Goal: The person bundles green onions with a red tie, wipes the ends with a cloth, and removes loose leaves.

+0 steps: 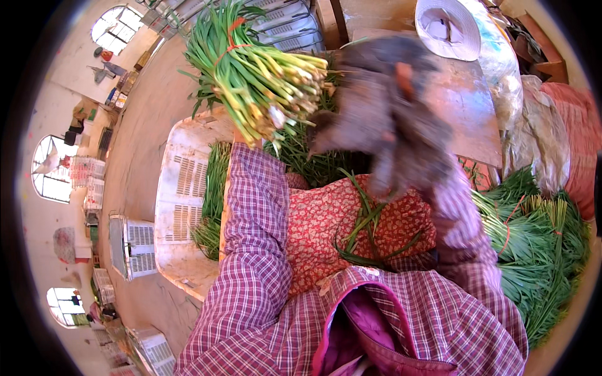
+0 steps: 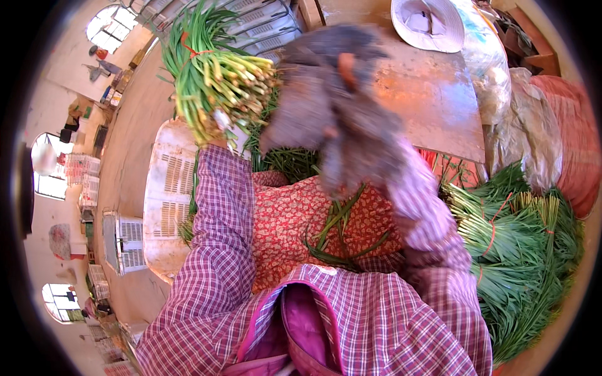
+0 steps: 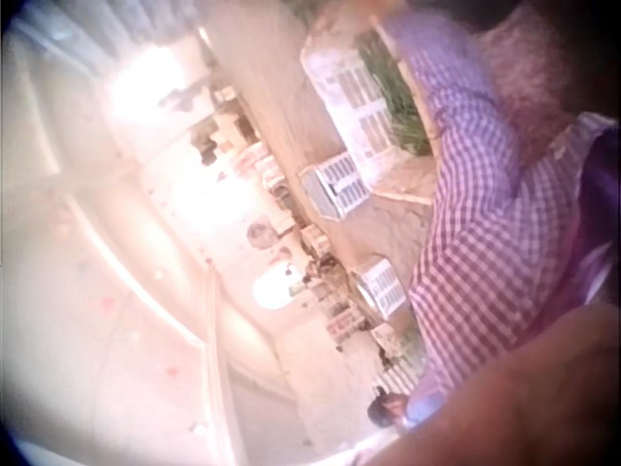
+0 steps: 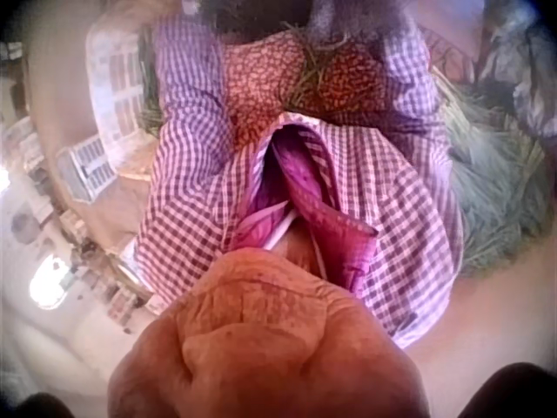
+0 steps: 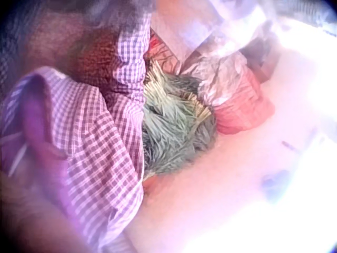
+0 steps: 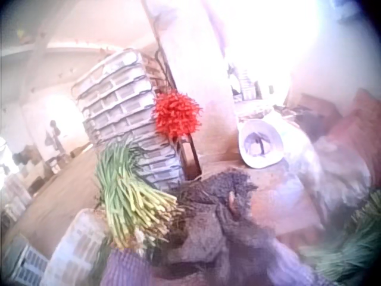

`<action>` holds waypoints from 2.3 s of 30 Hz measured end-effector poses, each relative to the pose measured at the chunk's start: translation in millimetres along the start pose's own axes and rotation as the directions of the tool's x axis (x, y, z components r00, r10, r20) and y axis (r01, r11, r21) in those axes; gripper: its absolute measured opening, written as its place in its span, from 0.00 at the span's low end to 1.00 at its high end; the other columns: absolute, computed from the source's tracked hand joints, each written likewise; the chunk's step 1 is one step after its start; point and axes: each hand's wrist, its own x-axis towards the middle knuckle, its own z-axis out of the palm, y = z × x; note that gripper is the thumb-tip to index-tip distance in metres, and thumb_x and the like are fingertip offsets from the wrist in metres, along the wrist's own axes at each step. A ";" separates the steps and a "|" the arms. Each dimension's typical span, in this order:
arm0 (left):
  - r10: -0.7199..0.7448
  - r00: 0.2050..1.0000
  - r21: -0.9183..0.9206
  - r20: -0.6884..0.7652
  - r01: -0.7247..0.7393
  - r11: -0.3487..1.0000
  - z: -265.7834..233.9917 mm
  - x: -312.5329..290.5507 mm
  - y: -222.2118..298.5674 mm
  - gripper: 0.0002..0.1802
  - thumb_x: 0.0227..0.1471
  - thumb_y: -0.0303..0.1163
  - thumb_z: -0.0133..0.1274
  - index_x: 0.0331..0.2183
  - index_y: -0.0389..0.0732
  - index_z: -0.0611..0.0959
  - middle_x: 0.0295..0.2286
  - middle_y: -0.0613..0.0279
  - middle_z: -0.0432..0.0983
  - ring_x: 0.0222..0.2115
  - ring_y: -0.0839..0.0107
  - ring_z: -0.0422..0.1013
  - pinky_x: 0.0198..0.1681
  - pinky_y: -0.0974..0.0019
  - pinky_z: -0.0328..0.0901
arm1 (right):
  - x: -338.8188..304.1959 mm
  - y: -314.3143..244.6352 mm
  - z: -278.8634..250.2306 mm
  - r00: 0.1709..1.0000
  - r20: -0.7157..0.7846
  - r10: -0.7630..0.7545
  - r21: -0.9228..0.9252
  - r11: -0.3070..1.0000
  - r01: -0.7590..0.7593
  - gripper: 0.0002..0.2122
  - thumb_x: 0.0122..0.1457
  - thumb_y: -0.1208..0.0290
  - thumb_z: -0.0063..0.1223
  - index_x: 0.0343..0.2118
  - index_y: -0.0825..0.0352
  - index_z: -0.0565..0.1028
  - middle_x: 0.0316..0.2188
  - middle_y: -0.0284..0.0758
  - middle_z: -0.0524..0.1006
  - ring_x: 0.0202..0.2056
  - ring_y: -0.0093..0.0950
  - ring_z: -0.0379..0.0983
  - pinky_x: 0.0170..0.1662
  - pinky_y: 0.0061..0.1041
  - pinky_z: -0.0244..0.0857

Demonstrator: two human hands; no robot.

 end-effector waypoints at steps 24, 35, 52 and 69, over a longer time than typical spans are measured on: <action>0.279 0.956 0.295 0.095 -0.295 0.909 35.2 15.9 -10.8 0.42 0.57 0.68 0.26 0.58 0.45 0.65 0.55 0.62 0.63 0.54 0.65 0.61 0.58 0.62 0.57 | 26.1 5.6 30.0 0.918 -0.064 -0.392 -0.646 0.718 0.261 0.09 0.58 0.71 0.54 0.30 0.74 0.75 0.19 0.35 0.76 0.19 0.18 0.72 0.26 0.19 0.67; 0.414 0.901 0.215 -0.131 -0.382 0.899 0.0 38.1 18.2 0.40 0.58 0.67 0.27 0.58 0.47 0.65 0.56 0.64 0.62 0.55 0.66 0.60 0.60 0.63 0.55 | -0.5 31.9 -21.9 0.854 0.076 -0.514 -0.886 0.359 0.294 0.05 0.51 0.73 0.54 0.23 0.67 0.72 0.16 0.42 0.74 0.21 0.41 0.74 0.27 0.37 0.68; 0.497 0.868 0.235 -0.008 -0.482 0.844 12.3 27.7 20.5 0.48 0.50 0.75 0.31 0.58 0.47 0.67 0.56 0.63 0.62 0.54 0.63 0.60 0.61 0.59 0.53 | 45.9 3.2 63.8 0.975 0.067 -0.212 -0.450 0.866 0.219 0.18 0.60 0.59 0.51 0.38 0.72 0.77 0.27 0.36 0.79 0.25 0.22 0.76 0.30 0.22 0.70; 0.397 0.889 -0.049 -0.230 -0.418 0.907 -12.3 35.7 37.2 0.40 0.54 0.67 0.39 0.54 0.44 0.70 0.53 0.64 0.66 0.51 0.65 0.64 0.55 0.60 0.62 | -16.6 22.4 -42.0 0.942 -0.072 -0.328 -0.791 0.594 0.147 0.07 0.54 0.72 0.50 0.27 0.69 0.76 0.21 0.37 0.78 0.20 0.26 0.74 0.26 0.24 0.69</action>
